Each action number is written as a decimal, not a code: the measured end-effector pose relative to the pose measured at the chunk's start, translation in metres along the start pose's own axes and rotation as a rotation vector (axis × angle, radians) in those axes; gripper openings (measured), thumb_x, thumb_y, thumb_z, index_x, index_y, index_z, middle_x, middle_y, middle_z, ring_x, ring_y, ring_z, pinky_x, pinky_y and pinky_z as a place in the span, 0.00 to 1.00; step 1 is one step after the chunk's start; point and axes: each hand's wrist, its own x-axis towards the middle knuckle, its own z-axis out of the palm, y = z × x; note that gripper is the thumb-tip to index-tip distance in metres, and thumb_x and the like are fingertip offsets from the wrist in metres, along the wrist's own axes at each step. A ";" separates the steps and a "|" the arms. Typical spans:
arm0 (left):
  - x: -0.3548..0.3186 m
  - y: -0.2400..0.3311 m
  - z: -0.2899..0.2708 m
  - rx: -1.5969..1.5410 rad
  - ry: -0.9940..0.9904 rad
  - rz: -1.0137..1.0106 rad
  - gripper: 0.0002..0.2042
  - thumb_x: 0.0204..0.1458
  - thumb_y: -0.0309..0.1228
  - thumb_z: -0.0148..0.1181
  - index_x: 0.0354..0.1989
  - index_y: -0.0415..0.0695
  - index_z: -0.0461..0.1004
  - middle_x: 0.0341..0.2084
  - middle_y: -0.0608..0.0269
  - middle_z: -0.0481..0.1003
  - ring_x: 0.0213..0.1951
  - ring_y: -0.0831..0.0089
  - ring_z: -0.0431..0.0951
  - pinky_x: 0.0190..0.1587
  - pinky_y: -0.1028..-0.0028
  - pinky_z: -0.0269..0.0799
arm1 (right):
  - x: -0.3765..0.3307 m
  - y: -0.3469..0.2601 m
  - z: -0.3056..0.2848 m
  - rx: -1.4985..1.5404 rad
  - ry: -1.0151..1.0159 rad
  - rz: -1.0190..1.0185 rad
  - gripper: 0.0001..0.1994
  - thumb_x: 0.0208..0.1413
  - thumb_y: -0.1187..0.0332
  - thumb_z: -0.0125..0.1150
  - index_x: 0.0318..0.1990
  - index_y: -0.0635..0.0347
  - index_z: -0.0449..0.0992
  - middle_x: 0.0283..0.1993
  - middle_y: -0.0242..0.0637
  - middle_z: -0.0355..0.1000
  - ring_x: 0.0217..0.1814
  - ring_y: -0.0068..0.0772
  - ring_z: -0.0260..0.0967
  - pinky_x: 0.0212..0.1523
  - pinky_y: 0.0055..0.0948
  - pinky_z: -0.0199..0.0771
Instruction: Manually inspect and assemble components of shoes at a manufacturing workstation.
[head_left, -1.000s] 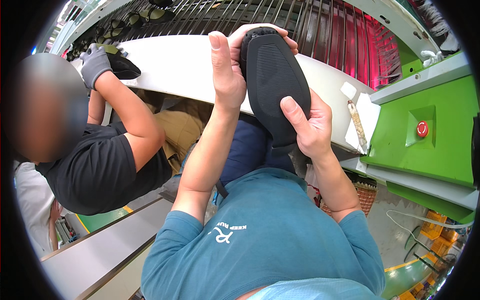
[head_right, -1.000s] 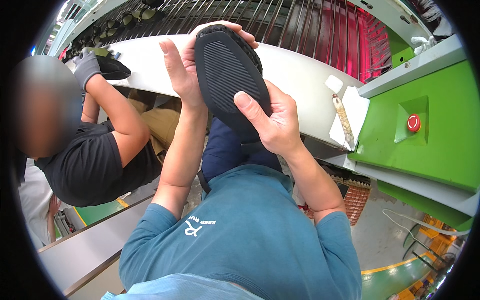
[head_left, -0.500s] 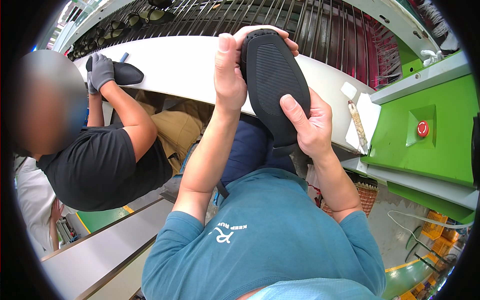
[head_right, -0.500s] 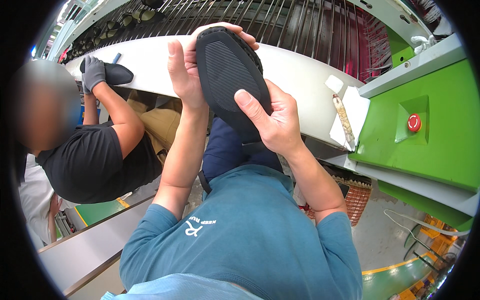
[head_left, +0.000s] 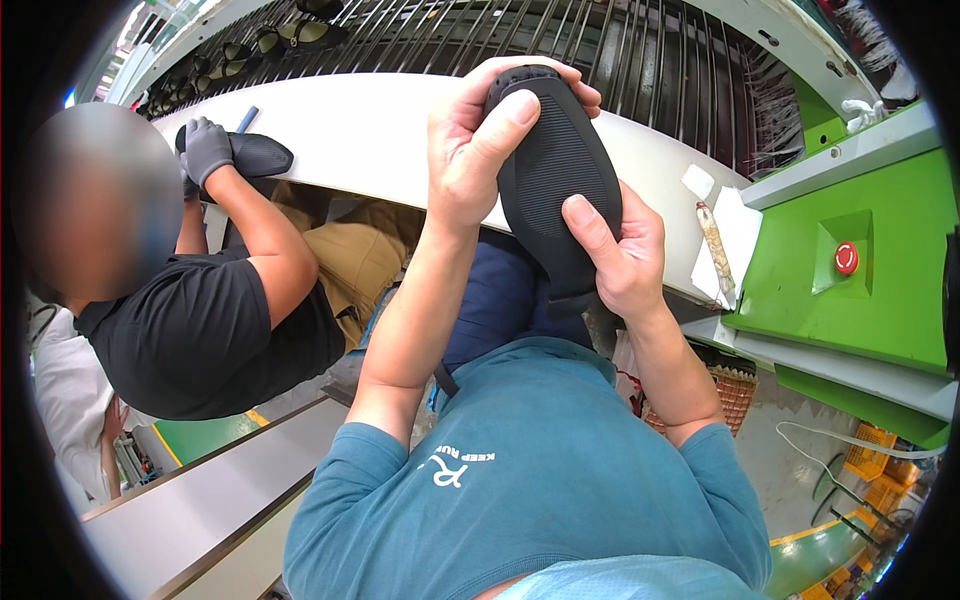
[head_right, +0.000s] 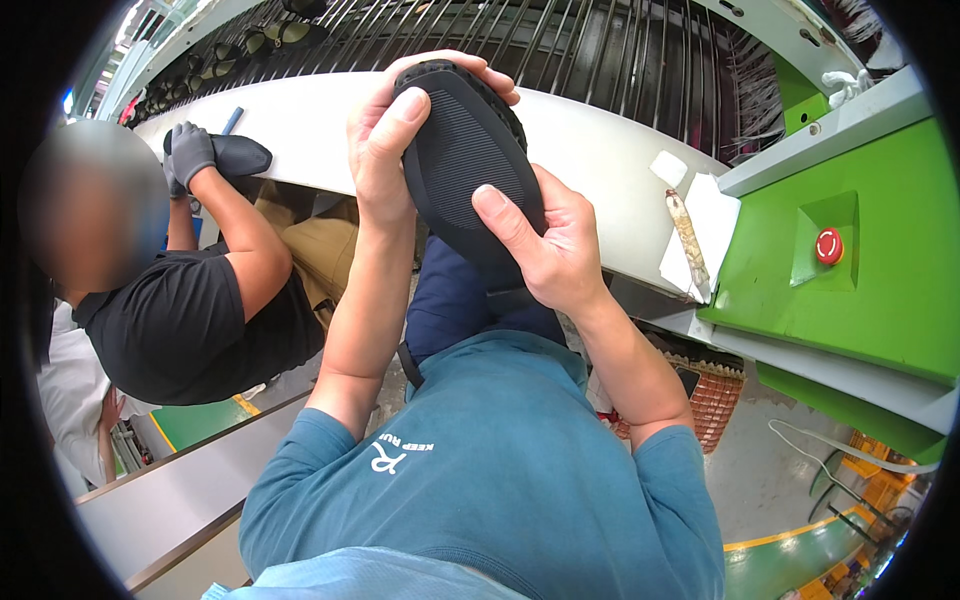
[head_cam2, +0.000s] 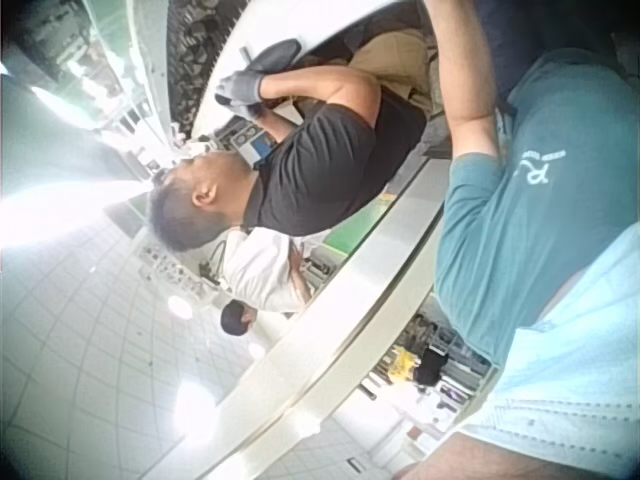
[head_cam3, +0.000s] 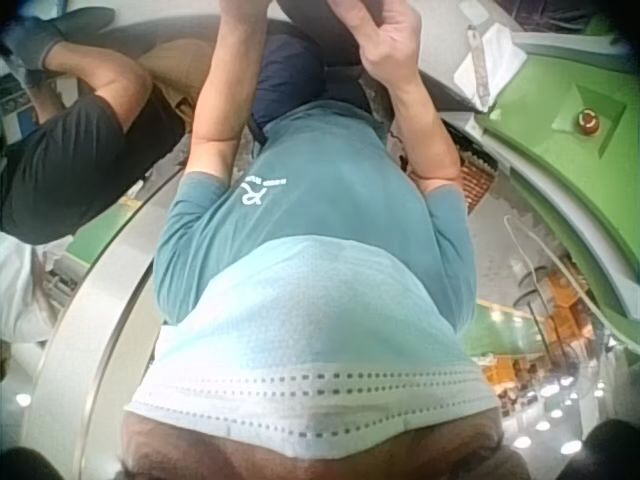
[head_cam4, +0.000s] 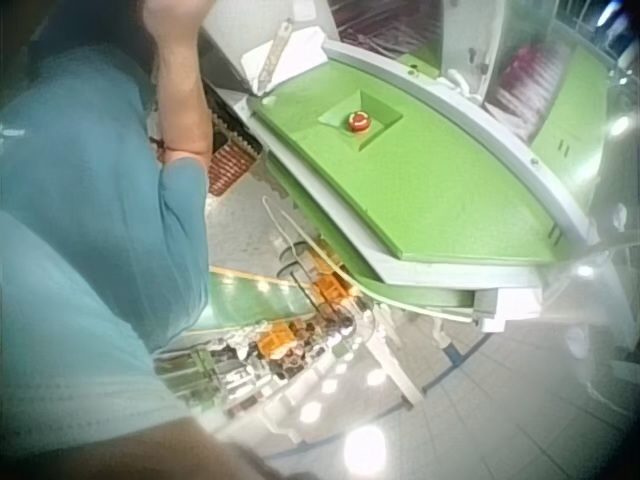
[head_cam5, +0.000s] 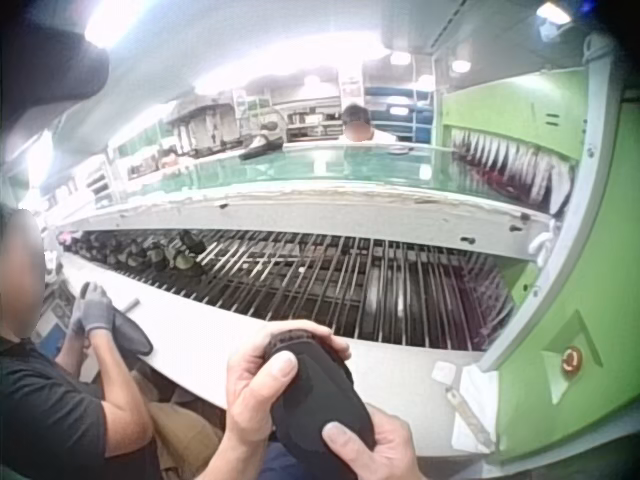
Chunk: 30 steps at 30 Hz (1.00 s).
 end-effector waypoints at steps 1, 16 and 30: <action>0.000 0.001 0.001 -0.007 0.001 -0.013 0.23 0.60 0.38 0.53 0.54 0.27 0.77 0.42 0.38 0.83 0.45 0.52 0.86 0.51 0.59 0.84 | 0.000 0.000 0.000 -0.002 -0.002 -0.003 0.17 0.71 0.64 0.64 0.58 0.68 0.78 0.45 0.34 0.81 0.45 0.20 0.77 0.47 0.23 0.79; -0.019 0.020 0.022 0.201 -0.043 0.108 0.15 0.62 0.30 0.58 0.51 0.34 0.81 0.42 0.53 0.85 0.44 0.67 0.85 0.52 0.68 0.79 | 0.027 -0.055 -0.009 -0.303 0.047 -0.155 0.13 0.71 0.64 0.65 0.34 0.63 0.81 0.27 0.24 0.76 0.30 0.10 0.68 0.29 0.16 0.66; -0.021 0.030 0.018 0.320 -0.065 0.120 0.13 0.59 0.24 0.58 0.50 0.35 0.82 0.40 0.54 0.85 0.42 0.69 0.85 0.50 0.71 0.80 | 0.025 -0.064 0.000 -0.470 0.036 -0.214 0.09 0.68 0.69 0.68 0.36 0.64 0.83 0.27 0.32 0.79 0.29 0.15 0.74 0.29 0.20 0.72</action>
